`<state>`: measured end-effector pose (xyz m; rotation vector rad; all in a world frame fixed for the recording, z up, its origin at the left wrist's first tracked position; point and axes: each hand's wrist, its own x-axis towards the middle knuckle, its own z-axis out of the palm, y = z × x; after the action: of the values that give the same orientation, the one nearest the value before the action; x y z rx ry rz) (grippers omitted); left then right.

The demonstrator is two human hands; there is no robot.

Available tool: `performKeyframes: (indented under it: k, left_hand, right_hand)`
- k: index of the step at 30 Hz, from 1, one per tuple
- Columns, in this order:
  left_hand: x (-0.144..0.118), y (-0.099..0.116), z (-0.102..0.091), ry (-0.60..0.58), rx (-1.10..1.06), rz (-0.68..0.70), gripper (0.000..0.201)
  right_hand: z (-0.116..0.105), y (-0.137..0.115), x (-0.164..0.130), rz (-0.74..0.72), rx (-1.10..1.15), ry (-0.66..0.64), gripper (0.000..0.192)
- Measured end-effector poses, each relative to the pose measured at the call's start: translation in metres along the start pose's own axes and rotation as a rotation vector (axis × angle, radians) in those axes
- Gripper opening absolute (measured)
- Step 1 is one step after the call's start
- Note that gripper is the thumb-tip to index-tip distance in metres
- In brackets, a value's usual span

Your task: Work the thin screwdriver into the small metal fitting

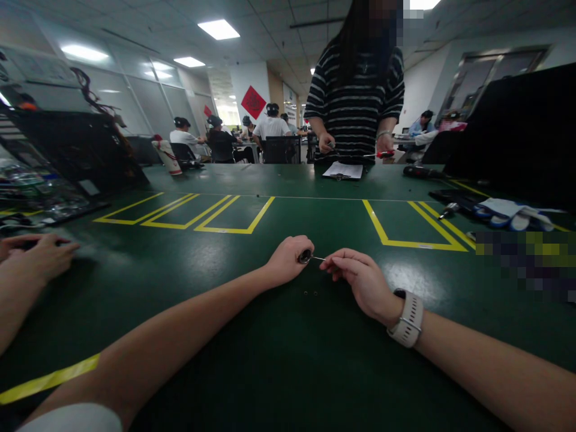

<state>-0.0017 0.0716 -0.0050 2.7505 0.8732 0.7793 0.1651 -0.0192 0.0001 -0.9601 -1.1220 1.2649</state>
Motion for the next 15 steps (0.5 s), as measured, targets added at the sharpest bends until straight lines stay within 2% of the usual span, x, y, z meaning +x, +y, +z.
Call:
performKeyframes:
  k: [6,15]
  left_hand:
    - [-0.0001,0.0011,-0.0021,0.016,-0.118,0.027,0.007]
    - [-0.0002,-0.0013,-0.0024,0.002,-0.184,0.024,0.006]
  right_hand:
    - [-0.0029,0.0005,0.0027,0.037,0.097,0.006,0.012]
    - [-0.0005,-0.0021,0.0011,0.019,0.047,0.021,0.013]
